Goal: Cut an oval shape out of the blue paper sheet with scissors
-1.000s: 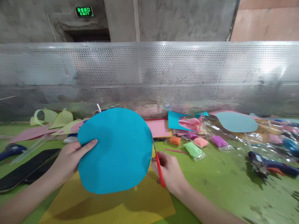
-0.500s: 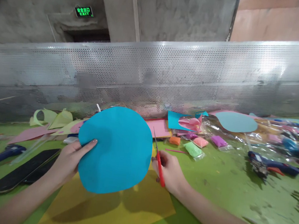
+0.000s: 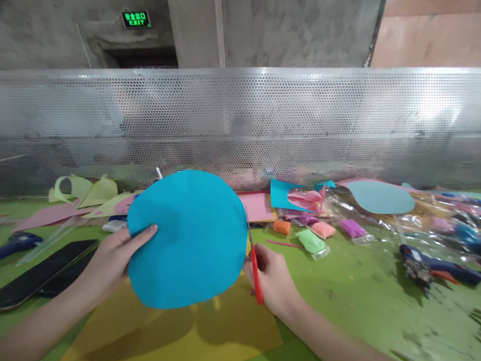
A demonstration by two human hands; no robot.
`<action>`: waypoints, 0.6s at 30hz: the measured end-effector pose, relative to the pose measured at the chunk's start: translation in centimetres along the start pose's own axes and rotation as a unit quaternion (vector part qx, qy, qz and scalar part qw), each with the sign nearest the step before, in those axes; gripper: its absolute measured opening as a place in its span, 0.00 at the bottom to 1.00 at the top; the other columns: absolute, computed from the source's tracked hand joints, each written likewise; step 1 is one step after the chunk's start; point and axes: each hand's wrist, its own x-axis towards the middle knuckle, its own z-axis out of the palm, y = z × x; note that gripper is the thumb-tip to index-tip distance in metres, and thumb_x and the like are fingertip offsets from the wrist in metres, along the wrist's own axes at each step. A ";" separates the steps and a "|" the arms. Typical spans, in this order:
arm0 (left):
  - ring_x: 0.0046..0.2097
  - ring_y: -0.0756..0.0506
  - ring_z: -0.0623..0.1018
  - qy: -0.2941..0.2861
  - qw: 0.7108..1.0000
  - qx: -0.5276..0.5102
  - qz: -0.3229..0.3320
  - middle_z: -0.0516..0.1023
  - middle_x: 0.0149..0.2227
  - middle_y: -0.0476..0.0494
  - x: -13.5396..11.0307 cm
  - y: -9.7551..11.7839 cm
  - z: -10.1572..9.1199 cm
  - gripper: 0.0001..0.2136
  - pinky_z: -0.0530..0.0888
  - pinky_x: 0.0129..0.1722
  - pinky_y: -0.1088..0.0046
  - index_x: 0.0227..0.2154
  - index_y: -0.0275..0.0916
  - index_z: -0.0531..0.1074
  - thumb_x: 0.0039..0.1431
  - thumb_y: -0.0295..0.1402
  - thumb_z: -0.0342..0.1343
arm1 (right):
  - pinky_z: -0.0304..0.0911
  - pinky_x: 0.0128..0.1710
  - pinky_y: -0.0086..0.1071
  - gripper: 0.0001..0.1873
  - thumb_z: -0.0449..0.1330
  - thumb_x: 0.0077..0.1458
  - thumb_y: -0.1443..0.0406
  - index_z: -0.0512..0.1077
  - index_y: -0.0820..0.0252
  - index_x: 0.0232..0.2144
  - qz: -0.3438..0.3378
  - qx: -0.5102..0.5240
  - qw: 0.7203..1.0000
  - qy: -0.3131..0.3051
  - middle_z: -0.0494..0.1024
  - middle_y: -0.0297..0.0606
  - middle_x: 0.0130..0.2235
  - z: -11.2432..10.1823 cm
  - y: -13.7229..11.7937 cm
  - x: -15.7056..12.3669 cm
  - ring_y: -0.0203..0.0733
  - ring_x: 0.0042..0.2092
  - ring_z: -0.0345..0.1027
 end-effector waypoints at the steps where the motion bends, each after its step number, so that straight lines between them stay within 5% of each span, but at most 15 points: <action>1: 0.35 0.37 0.77 0.002 1.000 -0.014 -0.006 0.78 0.37 0.44 0.0 0.1 0.1 0.16 0.78 0.22 0.66 0.36 0.42 0.72 0.45 0.45 0.58 | 0.61 0.17 0.26 0.07 0.49 0.47 0.63 0.54 0.59 0.23 0.000 0.000 1.000 -0.002 0.58 0.26 0.18 0.0 0.0 0.0 0.29 0.19 0.54; 6: 0.45 0.35 0.74 0.001 0.997 -0.064 -0.033 0.72 0.48 0.46 -0.2 0.3 0.3 0.18 0.80 0.29 0.63 0.40 0.44 0.71 0.45 0.44 0.59 | 0.60 0.18 0.26 0.07 0.50 0.48 0.63 0.55 0.58 0.24 0.008 0.000 1.000 -0.005 0.58 0.26 0.18 0.1 0.3 0.2 0.30 0.19 0.55; 18: 0.44 0.35 0.74 -0.011 1.000 -0.011 -0.017 0.74 0.46 0.46 -0.2 0.1 0.1 0.17 0.79 0.29 0.63 0.40 0.43 0.69 0.49 0.45 0.55 | 0.59 0.18 0.26 0.06 0.49 0.48 0.63 0.56 0.59 0.24 0.006 -0.013 1.000 -0.001 0.58 0.26 0.18 0.0 0.0 0.1 0.31 0.19 0.56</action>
